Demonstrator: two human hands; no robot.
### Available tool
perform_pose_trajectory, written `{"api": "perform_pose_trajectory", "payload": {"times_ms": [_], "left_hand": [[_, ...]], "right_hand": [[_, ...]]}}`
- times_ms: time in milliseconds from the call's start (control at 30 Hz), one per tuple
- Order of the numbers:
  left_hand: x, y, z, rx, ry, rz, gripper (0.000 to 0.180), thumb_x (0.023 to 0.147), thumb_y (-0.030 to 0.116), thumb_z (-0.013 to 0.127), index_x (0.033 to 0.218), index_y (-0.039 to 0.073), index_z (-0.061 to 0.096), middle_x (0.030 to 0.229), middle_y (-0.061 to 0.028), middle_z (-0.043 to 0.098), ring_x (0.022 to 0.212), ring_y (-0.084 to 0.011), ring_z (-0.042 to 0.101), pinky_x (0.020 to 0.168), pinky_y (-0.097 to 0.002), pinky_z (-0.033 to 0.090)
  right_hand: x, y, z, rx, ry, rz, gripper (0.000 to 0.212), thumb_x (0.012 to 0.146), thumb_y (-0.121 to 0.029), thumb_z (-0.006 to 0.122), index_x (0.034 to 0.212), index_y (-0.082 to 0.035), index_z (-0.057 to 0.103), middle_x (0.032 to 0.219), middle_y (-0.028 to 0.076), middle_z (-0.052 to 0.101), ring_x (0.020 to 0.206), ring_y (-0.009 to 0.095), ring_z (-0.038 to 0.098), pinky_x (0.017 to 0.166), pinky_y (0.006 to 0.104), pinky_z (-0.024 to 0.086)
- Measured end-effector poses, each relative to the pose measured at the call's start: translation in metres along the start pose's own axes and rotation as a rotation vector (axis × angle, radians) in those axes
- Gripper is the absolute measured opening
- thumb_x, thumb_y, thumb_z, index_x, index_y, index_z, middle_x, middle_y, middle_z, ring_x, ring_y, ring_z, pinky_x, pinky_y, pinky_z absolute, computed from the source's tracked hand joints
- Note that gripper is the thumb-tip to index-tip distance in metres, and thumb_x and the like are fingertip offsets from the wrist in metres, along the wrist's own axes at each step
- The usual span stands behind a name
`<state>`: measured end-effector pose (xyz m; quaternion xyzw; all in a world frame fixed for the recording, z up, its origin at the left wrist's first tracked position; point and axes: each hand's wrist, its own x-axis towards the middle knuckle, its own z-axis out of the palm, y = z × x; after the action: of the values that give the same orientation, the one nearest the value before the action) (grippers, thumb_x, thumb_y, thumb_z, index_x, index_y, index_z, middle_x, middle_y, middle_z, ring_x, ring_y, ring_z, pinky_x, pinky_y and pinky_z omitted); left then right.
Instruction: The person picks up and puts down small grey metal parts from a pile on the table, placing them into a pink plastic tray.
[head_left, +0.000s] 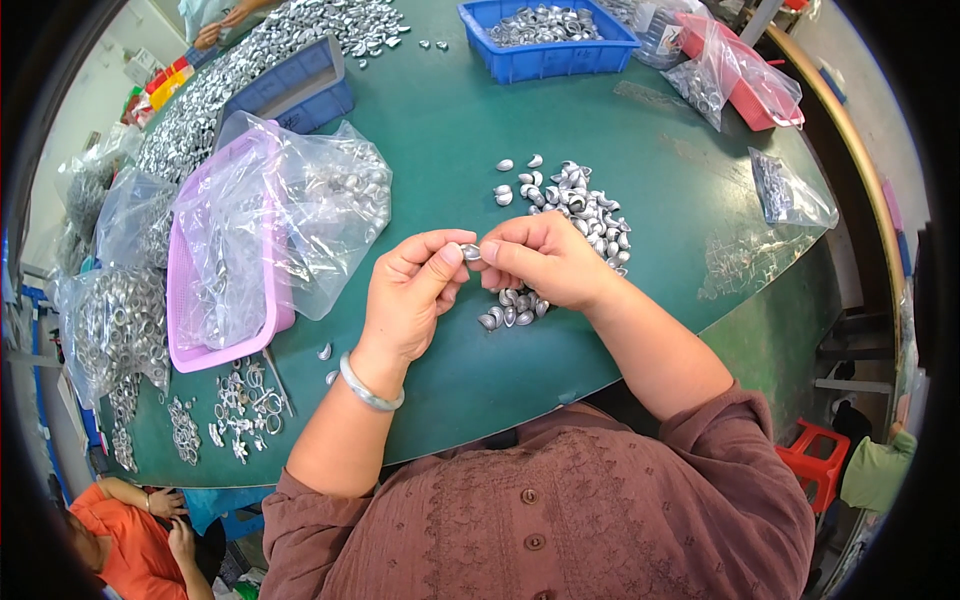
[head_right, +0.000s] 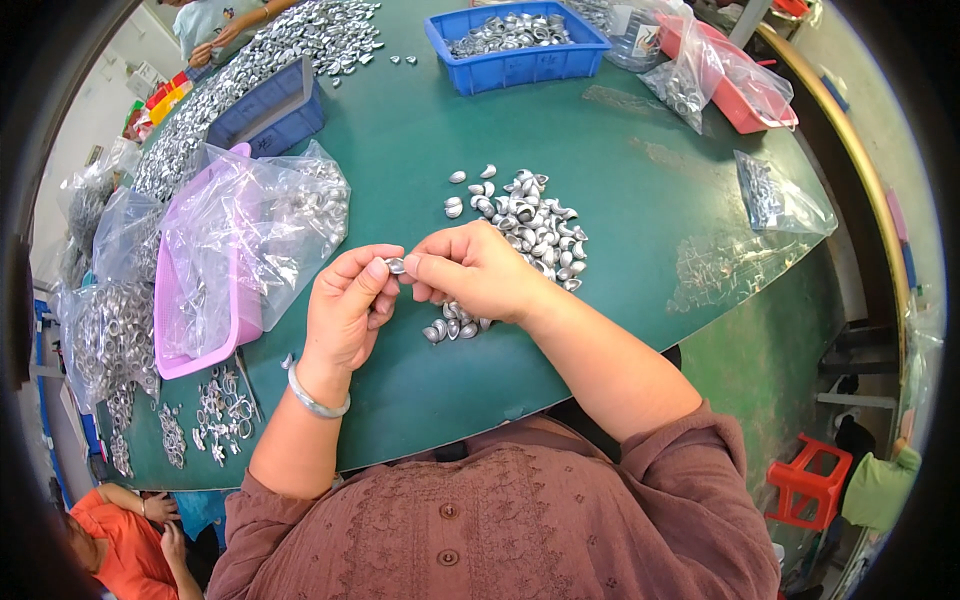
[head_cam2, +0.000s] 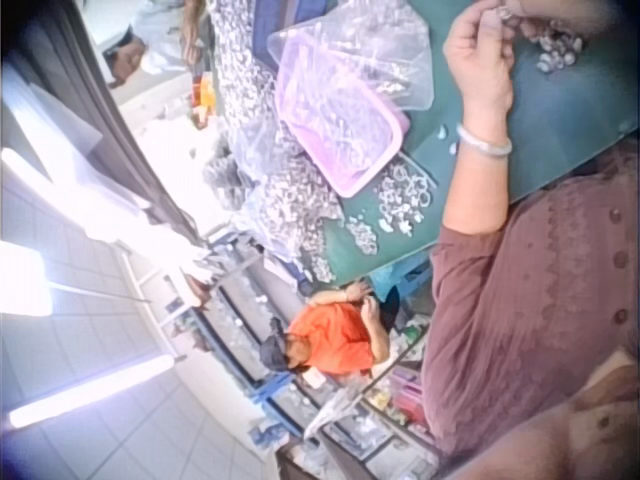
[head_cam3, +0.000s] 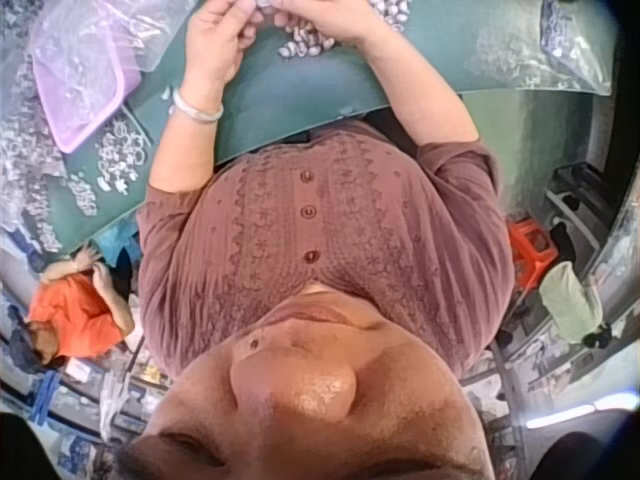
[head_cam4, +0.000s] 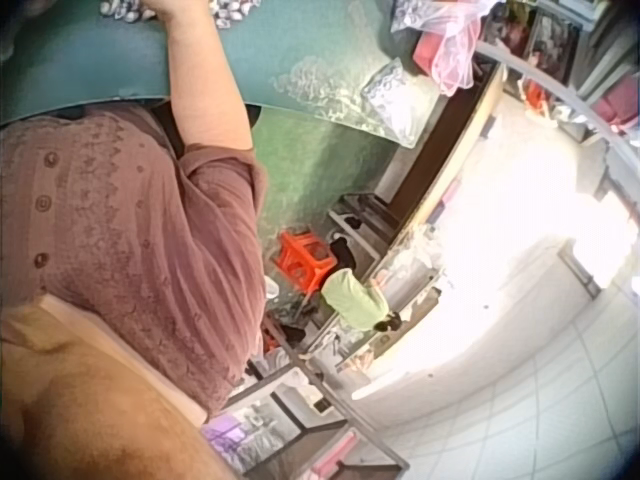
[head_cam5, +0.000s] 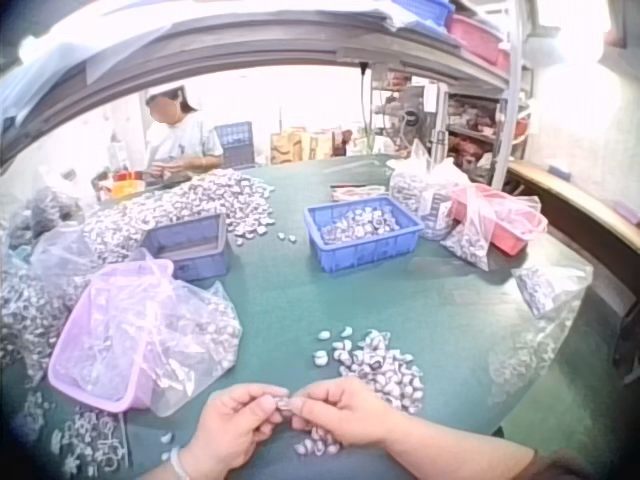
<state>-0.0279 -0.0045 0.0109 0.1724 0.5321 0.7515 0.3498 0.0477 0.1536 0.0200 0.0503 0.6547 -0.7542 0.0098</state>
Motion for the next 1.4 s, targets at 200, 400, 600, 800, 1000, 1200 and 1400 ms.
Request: {"api": "perform_pose_trajectory", "payload": {"times_ms": [200, 400, 600, 800, 1000, 1200, 1400], "left_hand": [[0.002, -0.002, -0.004, -0.205, -0.029, -0.093, 0.016, 0.086, 0.016, 0.053, 0.095, 0.004, 0.058, 0.071, -0.0010, 0.055, 0.055, -0.0052, 0.043, 0.043, -0.0146, 0.031], [0.003, -0.001, -0.006, -0.273, -0.050, -0.103, 0.017, 0.087, 0.017, 0.052, 0.096, 0.003, 0.056, 0.071, -0.0013, 0.053, 0.056, -0.0070, 0.042, 0.042, -0.0155, 0.029], [0.004, -0.001, -0.008, -0.364, -0.065, -0.136, 0.018, 0.087, 0.018, 0.050, 0.096, 0.003, 0.055, 0.075, -0.0027, 0.052, 0.059, -0.0082, 0.043, 0.042, -0.0159, 0.031], [0.010, -0.002, -0.017, -0.636, -0.089, -0.203, 0.022, 0.087, 0.021, 0.048, 0.096, 0.002, 0.055, 0.087, -0.0100, 0.057, 0.067, -0.0161, 0.052, 0.047, -0.0227, 0.041], [0.009, 0.002, -0.011, -0.582, 0.028, -0.211, 0.022, 0.085, 0.023, 0.050, 0.090, 0.002, 0.056, 0.087, -0.0102, 0.057, 0.070, -0.0178, 0.054, 0.048, -0.0239, 0.043], [0.008, 0.001, -0.011, -0.402, 0.070, -0.201, 0.019, 0.085, 0.022, 0.054, 0.082, 0.003, 0.057, 0.076, -0.0050, 0.053, 0.061, -0.0126, 0.048, 0.044, -0.0192, 0.037], [0.005, 0.005, -0.004, -0.125, 0.068, -0.286, 0.018, 0.084, 0.022, 0.056, 0.081, 0.004, 0.057, 0.067, -0.0011, 0.052, 0.052, -0.0066, 0.044, 0.039, -0.0146, 0.030]], "right_hand": [[0.001, -0.001, -0.003, 0.047, -0.032, 0.023, 0.020, 0.084, -0.019, 0.054, 0.082, -0.001, 0.063, 0.067, 0.002, 0.059, 0.059, 0.007, 0.053, 0.054, 0.0195, 0.043], [0.002, 0.000, -0.006, 0.009, 0.014, -0.029, 0.021, 0.084, -0.018, 0.052, 0.084, 0.000, 0.062, 0.069, 0.003, 0.059, 0.063, 0.008, 0.054, 0.058, 0.0207, 0.044], [0.004, 0.004, -0.015, -0.414, -0.029, -0.227, 0.012, 0.078, -0.011, 0.058, 0.086, -0.003, 0.063, 0.076, 0.004, 0.060, 0.071, 0.013, 0.055, 0.066, 0.0264, 0.045], [0.004, 0.004, -0.017, -1.152, -0.139, -0.549, 0.012, 0.066, -0.010, 0.063, 0.078, -0.010, 0.065, 0.083, 0.001, 0.055, 0.086, 0.021, 0.046, 0.077, 0.0329, 0.037], [0.000, 0.007, -0.013, -1.266, -0.108, -0.556, 0.007, 0.065, -0.011, 0.062, 0.072, -0.010, 0.065, 0.088, 0.001, 0.054, 0.092, 0.021, 0.044, 0.080, 0.0329, 0.034], [0.002, 0.004, -0.008, -1.181, -0.101, -0.501, 0.006, 0.066, -0.006, 0.060, 0.072, -0.008, 0.062, 0.086, 0.002, 0.054, 0.090, 0.022, 0.045, 0.081, 0.0333, 0.034], [0.005, 0.002, -0.010, -0.637, 0.110, -0.352, 0.007, 0.073, -0.005, 0.056, 0.079, -0.003, 0.058, 0.077, 0.006, 0.057, 0.075, 0.019, 0.053, 0.068, 0.0302, 0.042]]}}
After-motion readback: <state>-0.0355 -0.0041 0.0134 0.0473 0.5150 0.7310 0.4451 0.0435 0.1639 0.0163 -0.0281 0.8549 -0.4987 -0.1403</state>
